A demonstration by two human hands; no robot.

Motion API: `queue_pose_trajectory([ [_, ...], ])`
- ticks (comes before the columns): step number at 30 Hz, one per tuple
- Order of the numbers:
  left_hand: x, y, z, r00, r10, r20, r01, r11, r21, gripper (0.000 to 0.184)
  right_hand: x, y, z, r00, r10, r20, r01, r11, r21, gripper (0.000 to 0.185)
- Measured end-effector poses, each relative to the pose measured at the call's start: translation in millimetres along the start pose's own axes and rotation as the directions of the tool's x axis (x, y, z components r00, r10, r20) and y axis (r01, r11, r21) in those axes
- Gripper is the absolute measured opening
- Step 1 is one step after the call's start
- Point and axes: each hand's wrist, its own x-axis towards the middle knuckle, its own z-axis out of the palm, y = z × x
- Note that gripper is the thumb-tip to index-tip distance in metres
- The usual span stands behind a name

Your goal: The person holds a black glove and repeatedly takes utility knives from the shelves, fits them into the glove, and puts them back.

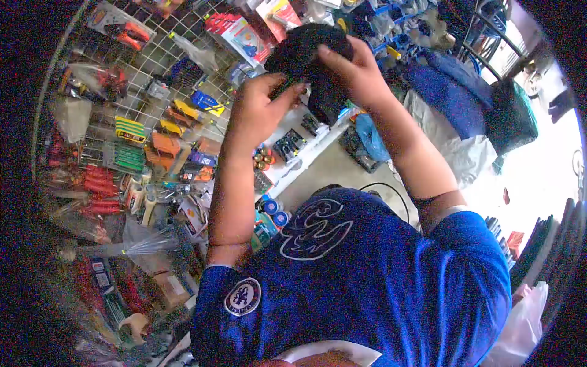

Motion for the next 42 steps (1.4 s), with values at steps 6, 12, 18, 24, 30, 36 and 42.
queue_pose_trajectory([
  [6, 0, -9, 9, 0.995, 0.055, 0.087, -0.033, 0.970, -0.239, 0.028, -4, -26, 6, 0.974, -0.115, -0.193, 0.116, 0.993, -0.008, 0.029],
  [12, -4, 15, 14, 0.982, 0.034, 0.188, 0.122, 0.646, -0.754, 0.026, -9, -34, 20, 0.987, -0.093, -0.127, 0.100, 0.994, 0.052, 0.033],
  [18, -10, -9, 3, 0.998, -0.019, 0.067, 0.050, 0.869, -0.492, 0.019, -3, -47, 24, 0.996, 0.062, 0.059, -0.063, 0.998, 0.027, 0.033],
  [24, -19, 10, 19, 0.991, 0.068, -0.112, -0.113, 0.873, -0.475, 0.015, -11, -19, 82, 0.958, -0.056, -0.281, 0.118, 0.971, 0.210, 0.031],
  [30, -17, 24, 13, 0.986, -0.162, 0.031, 0.149, 0.797, -0.585, 0.019, 7, -44, 66, 0.912, -0.109, -0.394, 0.192, 0.965, 0.178, 0.032],
  [36, -10, 11, 13, 0.994, -0.042, -0.100, -0.027, 0.799, -0.601, 0.019, 5, -28, 73, 0.994, -0.038, -0.104, 0.043, 0.998, 0.038, 0.037],
  [42, -15, 9, 0, 0.966, -0.188, 0.179, 0.239, 0.373, -0.896, 0.029, -7, -22, 89, 0.996, -0.090, -0.017, 0.088, 0.990, -0.109, 0.034],
])
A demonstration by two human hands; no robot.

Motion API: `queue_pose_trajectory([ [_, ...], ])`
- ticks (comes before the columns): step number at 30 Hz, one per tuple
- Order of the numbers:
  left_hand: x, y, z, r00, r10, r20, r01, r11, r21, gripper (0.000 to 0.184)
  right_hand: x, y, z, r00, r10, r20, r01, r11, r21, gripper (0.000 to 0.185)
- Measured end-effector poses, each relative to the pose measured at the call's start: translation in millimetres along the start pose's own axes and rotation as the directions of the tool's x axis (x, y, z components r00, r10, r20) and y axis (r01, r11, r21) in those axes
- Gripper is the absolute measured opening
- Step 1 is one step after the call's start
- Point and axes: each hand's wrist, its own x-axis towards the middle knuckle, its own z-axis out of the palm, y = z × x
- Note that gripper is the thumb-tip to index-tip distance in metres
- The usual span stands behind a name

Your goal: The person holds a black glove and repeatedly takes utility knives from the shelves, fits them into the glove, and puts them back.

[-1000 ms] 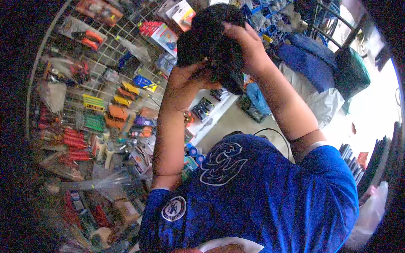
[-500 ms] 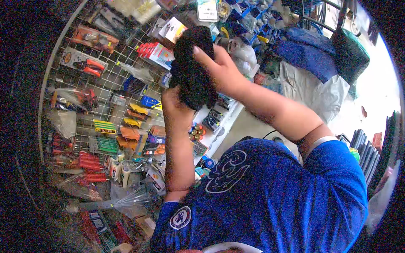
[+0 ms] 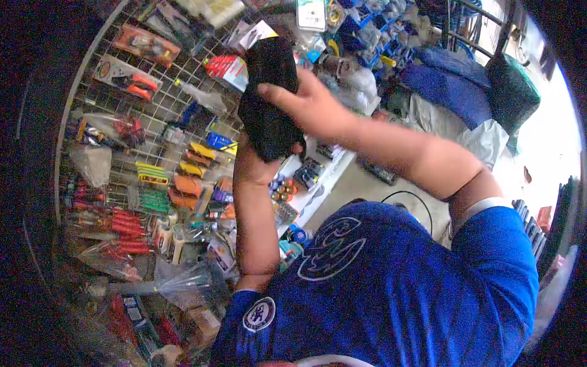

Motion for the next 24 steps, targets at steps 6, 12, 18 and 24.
queue_pose_trajectory([
  [6, -1, -13, -8, 0.984, 0.159, -0.085, -0.127, 0.946, 0.299, 0.037, 12, -12, -4, 0.981, 0.175, 0.087, -0.183, 0.977, 0.104, 0.036],
  [12, -15, -4, 11, 0.959, 0.166, -0.231, -0.035, 0.875, 0.483, 0.025, 28, -48, -5, 0.936, 0.314, -0.158, -0.349, 0.774, -0.528, 0.043],
  [18, -17, -18, 1, 0.946, 0.271, -0.181, -0.148, 0.852, 0.503, 0.033, 24, 13, -18, 0.992, 0.093, 0.087, -0.108, 0.977, 0.184, 0.053],
  [24, 1, -26, -4, 0.939, 0.318, -0.128, -0.221, 0.847, 0.484, 0.034, 15, 0, -22, 0.999, 0.050, -0.020, -0.047, 0.991, 0.128, 0.044],
])
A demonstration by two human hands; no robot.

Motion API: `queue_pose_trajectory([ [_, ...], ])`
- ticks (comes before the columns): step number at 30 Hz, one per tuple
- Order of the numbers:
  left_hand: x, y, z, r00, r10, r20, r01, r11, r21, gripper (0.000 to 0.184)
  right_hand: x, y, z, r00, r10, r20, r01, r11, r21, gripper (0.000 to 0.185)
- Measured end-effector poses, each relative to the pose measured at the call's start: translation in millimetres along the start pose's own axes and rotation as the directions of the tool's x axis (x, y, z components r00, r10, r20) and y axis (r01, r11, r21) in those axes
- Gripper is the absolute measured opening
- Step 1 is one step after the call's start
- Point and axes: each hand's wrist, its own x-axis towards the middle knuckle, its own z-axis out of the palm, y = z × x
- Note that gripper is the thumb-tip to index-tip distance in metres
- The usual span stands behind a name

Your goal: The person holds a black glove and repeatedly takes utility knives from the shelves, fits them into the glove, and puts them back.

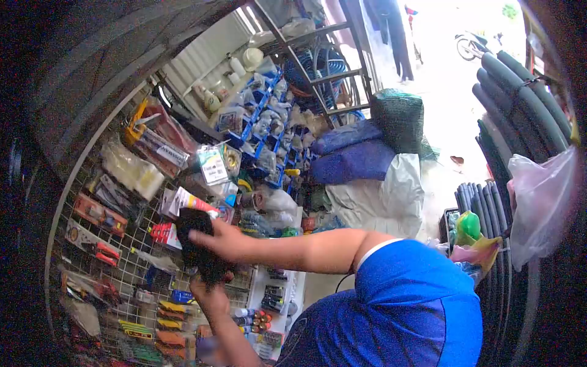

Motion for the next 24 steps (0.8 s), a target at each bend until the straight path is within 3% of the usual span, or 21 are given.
queue_pose_trajectory([
  [1, 0, -1, 0, 0.999, -0.033, 0.008, 0.032, 0.998, 0.063, 0.034, 3, -13, -5, 0.991, 0.126, -0.052, -0.117, 0.981, 0.157, 0.044],
  [2, 0, -2, 5, 0.998, -0.066, 0.018, 0.063, 0.991, 0.119, 0.035, 4, -11, -3, 0.992, 0.056, -0.114, -0.034, 0.983, 0.182, 0.045],
  [3, 3, 1, 17, 0.998, -0.026, -0.049, 0.023, 0.998, -0.063, 0.033, -2, 0, 0, 0.992, -0.069, -0.106, 0.070, 0.998, 0.004, 0.047],
  [5, 8, 11, 38, 0.979, 0.008, -0.202, -0.088, 0.918, -0.387, 0.031, -16, 12, 4, 0.990, -0.137, -0.026, 0.130, 0.974, -0.188, 0.049],
  [6, 3, 7, 28, 0.996, 0.037, -0.077, -0.050, 0.983, -0.175, 0.029, -10, 0, -8, 0.998, -0.011, 0.069, 0.019, 0.992, -0.124, 0.051],
  [7, 5, 6, 26, 0.999, 0.048, 0.016, -0.046, 0.994, -0.102, 0.031, -10, -23, -13, 0.997, -0.050, 0.052, 0.052, 0.998, -0.038, 0.047],
  [9, 2, 1, 20, 0.982, 0.044, 0.184, -0.052, 0.998, 0.039, 0.035, -8, -44, -18, 0.992, 0.035, -0.125, 0.001, 0.962, 0.274, 0.043],
  [10, 0, 12, 29, 0.978, 0.022, 0.206, -0.032, 0.998, 0.046, 0.038, -12, -41, -16, 0.986, -0.009, -0.164, 0.043, 0.978, 0.204, 0.041],
  [13, -2, 14, 46, 0.986, 0.163, 0.039, -0.162, 0.986, -0.028, 0.037, -26, -23, -15, 0.996, -0.033, 0.085, 0.040, 0.996, -0.082, 0.041],
  [14, -2, 12, 37, 0.968, 0.219, 0.118, -0.237, 0.958, 0.164, 0.033, -30, -21, -20, 0.997, -0.017, 0.080, 0.041, 0.948, -0.316, 0.040],
  [15, -3, 12, 23, 0.951, 0.235, 0.203, -0.294, 0.891, 0.347, 0.028, -31, -20, -26, 0.982, 0.180, 0.057, -0.168, 0.971, -0.169, 0.040],
  [16, -5, 44, 10, 0.958, 0.016, 0.287, -0.250, 0.541, 0.803, 0.021, -37, -37, -17, 0.976, 0.193, -0.103, -0.203, 0.975, -0.095, 0.040],
  [17, -14, 81, 13, 0.962, 0.108, 0.251, -0.247, 0.742, 0.624, 0.014, -35, -29, -28, 0.976, 0.173, -0.133, -0.178, 0.984, -0.029, 0.043],
  [18, -23, 105, -3, 0.920, 0.316, 0.230, -0.387, 0.816, 0.429, 0.010, -33, -30, -30, 0.979, 0.067, -0.191, -0.069, 0.998, -0.005, 0.043],
  [19, -33, 133, -13, 0.846, 0.530, 0.058, -0.531, 0.828, 0.183, 0.034, -36, -47, -19, 0.939, 0.141, -0.312, -0.126, 0.990, 0.067, 0.038],
  [20, -39, 150, -29, 0.720, 0.688, -0.097, -0.679, 0.726, 0.111, 0.035, -33, -33, -40, 0.933, 0.131, -0.336, -0.133, 0.991, 0.018, 0.041],
  [22, -54, 160, -62, 0.387, 0.880, -0.277, -0.878, 0.443, 0.180, 0.035, -34, -26, -56, 0.902, 0.230, -0.366, -0.261, 0.965, -0.036, 0.039],
  [24, -72, 153, -86, 0.126, 0.941, -0.313, -0.926, 0.225, 0.303, 0.036, -33, -12, -61, 0.933, 0.282, -0.224, -0.282, 0.959, 0.032, 0.034],
])
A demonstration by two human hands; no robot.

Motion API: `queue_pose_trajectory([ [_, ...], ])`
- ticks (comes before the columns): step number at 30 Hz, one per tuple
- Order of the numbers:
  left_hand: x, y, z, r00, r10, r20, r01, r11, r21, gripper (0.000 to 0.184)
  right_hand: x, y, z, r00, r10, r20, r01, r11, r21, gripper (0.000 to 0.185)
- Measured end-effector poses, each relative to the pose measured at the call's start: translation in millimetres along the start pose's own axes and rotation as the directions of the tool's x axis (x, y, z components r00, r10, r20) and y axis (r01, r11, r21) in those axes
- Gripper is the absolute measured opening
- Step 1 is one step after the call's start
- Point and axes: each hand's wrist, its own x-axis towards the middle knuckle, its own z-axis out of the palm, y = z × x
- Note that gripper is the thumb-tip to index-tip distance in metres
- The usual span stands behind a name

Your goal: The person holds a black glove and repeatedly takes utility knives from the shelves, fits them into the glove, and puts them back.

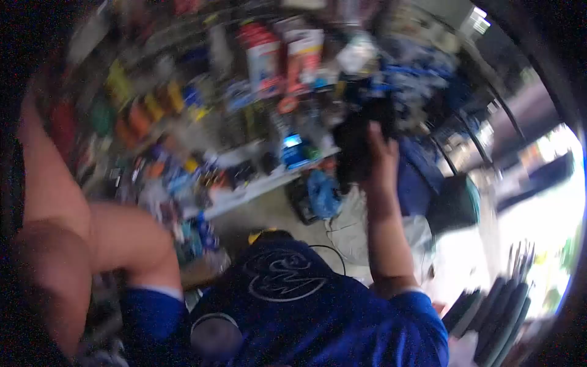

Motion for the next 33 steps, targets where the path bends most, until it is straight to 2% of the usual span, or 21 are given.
queue_pose_trajectory([
  [1, -4, 4, -10, 0.996, 0.084, -0.011, -0.084, 0.996, 0.027, 0.037, -5, -3, 10, 0.999, 0.042, 0.032, -0.041, 0.999, -0.023, 0.032],
  [2, -5, 8, -16, 0.983, 0.176, -0.048, -0.174, 0.984, 0.045, 0.037, 9, 13, 0, 0.998, -0.045, 0.037, 0.044, 0.999, 0.025, 0.034],
  [3, -5, 11, -21, 0.966, 0.252, -0.059, -0.248, 0.967, 0.065, 0.038, 19, 22, -3, 0.993, -0.086, -0.086, 0.080, 0.994, -0.078, 0.037],
  [4, -7, 17, -26, 0.948, 0.309, -0.074, -0.301, 0.948, 0.101, 0.038, 19, 23, 4, 0.989, -0.138, 0.052, 0.143, 0.985, -0.102, 0.039],
  [5, -11, 21, -27, 0.938, 0.340, -0.064, -0.328, 0.934, 0.141, 0.039, 19, 24, 16, 0.998, -0.064, -0.008, 0.063, 0.995, -0.083, 0.038],
  [7, -17, 30, -19, 0.928, 0.371, -0.023, -0.360, 0.914, 0.186, 0.040, 14, 21, 18, 0.994, 0.030, 0.110, -0.030, 1.000, -0.002, 0.038],
  [8, -18, 31, -18, 0.928, 0.372, -0.018, -0.362, 0.911, 0.198, 0.041, 17, 21, 23, 0.997, 0.041, 0.067, -0.040, 0.999, -0.012, 0.037],
  [10, -17, 27, -17, 0.934, 0.356, -0.006, -0.347, 0.914, 0.210, 0.042, 14, 22, 40, 0.996, 0.046, -0.073, -0.049, 0.998, -0.038, 0.037],
  [11, -17, 24, -17, 0.939, 0.343, -0.003, -0.335, 0.919, 0.206, 0.042, 17, 30, 34, 0.997, -0.066, -0.040, 0.062, 0.994, -0.091, 0.036],
  [13, -19, 21, -14, 0.939, 0.343, 0.011, -0.338, 0.920, 0.198, 0.044, 23, 32, 39, 0.998, 0.061, 0.012, -0.062, 0.994, 0.089, 0.037],
  [17, -26, 22, 3, 0.949, 0.308, 0.061, -0.314, 0.926, 0.211, 0.046, 22, 37, 53, 0.990, -0.050, 0.134, 0.058, 0.996, -0.060, 0.034],
  [19, -25, 13, 16, 0.965, 0.248, 0.087, -0.261, 0.941, 0.216, 0.048, 26, 44, 52, 1.000, -0.002, 0.009, 0.002, 1.000, -0.003, 0.039],
  [20, -25, 9, 21, 0.978, 0.177, 0.106, -0.198, 0.951, 0.236, 0.049, 32, 48, 51, 0.996, 0.025, 0.083, -0.036, 0.990, 0.138, 0.042],
  [21, -27, 2, 24, 0.990, -0.005, 0.143, -0.037, 0.956, 0.292, 0.049, 38, 52, 47, 0.987, 0.033, 0.160, -0.076, 0.959, 0.272, 0.046],
  [22, -33, -6, 26, 0.954, -0.229, 0.191, 0.146, 0.917, 0.372, 0.050, 44, 53, 45, 0.972, 0.028, 0.235, -0.121, 0.912, 0.392, 0.050],
  [23, -52, -14, 26, 0.802, -0.542, 0.251, 0.391, 0.794, 0.465, 0.051, 47, 52, 44, 0.977, 0.035, 0.210, -0.119, 0.908, 0.403, 0.054],
  [24, -77, -22, 24, 0.506, -0.802, 0.318, 0.614, 0.594, 0.519, 0.036, 46, 51, 48, 0.982, 0.051, 0.182, -0.123, 0.904, 0.410, 0.057],
  [25, -101, -30, 26, 0.188, -0.921, 0.342, 0.703, 0.369, 0.608, 0.026, 47, 53, 52, 0.985, 0.069, 0.155, -0.129, 0.900, 0.416, 0.061],
  [26, -140, -41, 22, 0.076, -0.925, 0.372, 0.834, 0.264, 0.485, 0.025, 52, 57, 56, 0.992, 0.071, 0.104, -0.109, 0.896, 0.430, 0.061],
  [30, -180, -56, 42, -0.029, -0.934, 0.357, 0.961, 0.072, 0.266, 0.020, 43, 45, 82, 0.978, 0.082, 0.191, -0.161, 0.880, 0.447, 0.052],
  [33, -179, -67, 40, -0.076, -0.954, 0.291, 0.988, -0.032, 0.154, 0.018, 55, 56, 77, 0.989, 0.058, 0.135, -0.101, 0.936, 0.338, 0.047],
])
